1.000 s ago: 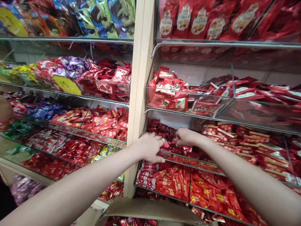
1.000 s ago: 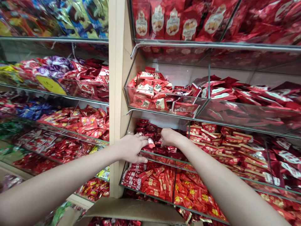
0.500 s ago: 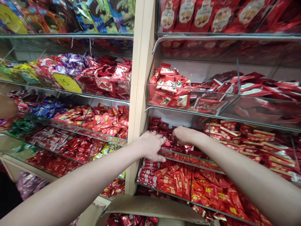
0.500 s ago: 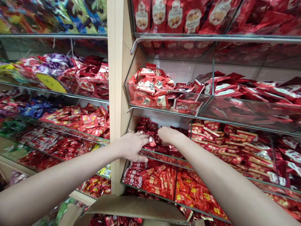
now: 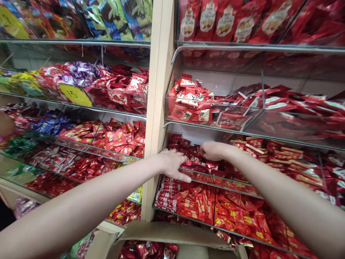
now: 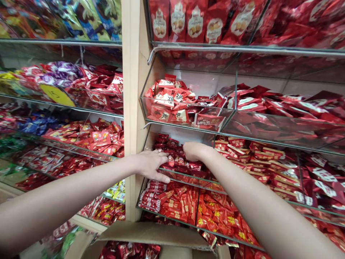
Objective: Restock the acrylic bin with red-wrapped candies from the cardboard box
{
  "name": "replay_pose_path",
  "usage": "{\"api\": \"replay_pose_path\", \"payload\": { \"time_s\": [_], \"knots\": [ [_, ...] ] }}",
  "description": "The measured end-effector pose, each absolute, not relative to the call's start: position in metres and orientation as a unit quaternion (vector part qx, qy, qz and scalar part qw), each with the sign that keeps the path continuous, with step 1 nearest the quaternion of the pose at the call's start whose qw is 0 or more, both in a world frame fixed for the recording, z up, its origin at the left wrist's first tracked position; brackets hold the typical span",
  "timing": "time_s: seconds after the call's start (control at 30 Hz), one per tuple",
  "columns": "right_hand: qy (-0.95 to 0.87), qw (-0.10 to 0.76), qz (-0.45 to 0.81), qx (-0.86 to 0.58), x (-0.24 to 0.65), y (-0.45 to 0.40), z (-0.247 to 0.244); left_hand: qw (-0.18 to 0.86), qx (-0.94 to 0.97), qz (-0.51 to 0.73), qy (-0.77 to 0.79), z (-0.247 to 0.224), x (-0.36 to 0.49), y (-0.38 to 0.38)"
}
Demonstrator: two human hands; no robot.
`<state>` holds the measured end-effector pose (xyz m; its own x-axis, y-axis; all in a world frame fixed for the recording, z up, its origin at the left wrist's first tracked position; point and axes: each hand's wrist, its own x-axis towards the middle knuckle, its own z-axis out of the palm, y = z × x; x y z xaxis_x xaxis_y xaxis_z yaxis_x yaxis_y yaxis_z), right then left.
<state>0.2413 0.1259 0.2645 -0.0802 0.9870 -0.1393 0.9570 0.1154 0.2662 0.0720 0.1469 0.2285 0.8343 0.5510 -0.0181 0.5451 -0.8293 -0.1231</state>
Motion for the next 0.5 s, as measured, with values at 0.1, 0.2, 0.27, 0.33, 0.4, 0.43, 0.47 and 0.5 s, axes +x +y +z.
{"api": "replay_pose_path", "payload": {
  "time_s": [0.1,0.2,0.27,0.33,0.4,0.43,0.47,0.5],
  "knots": [
    [0.728,0.185,0.034,0.659,0.246,0.111,0.266,0.041,-0.961,0.012,-0.272,0.233,0.073,0.146],
    [0.737,0.172,0.012,0.653,0.252,0.103,0.264,0.047,-0.968,-0.022,-0.244,0.239,0.078,0.15],
    [0.738,0.165,0.008,0.654,0.254,0.101,0.263,0.081,-0.971,-0.059,-0.216,0.242,0.086,0.153],
    [0.736,0.173,0.009,0.655,0.254,0.1,0.263,0.103,-0.975,-0.074,-0.182,0.244,0.095,0.156],
    [0.735,0.199,0.011,0.649,0.252,0.1,0.262,0.094,-0.981,-0.055,-0.159,0.244,0.105,0.156],
    [0.735,0.213,0.013,0.643,0.25,0.1,0.261,0.083,-0.983,-0.038,-0.157,0.244,0.11,0.156],
    [0.736,0.223,0.014,0.639,0.25,0.101,0.26,0.07,-0.984,-0.022,-0.162,0.244,0.113,0.156],
    [0.737,0.228,0.014,0.636,0.25,0.102,0.259,0.053,-0.984,-0.006,-0.17,0.243,0.116,0.156]
  ]
}}
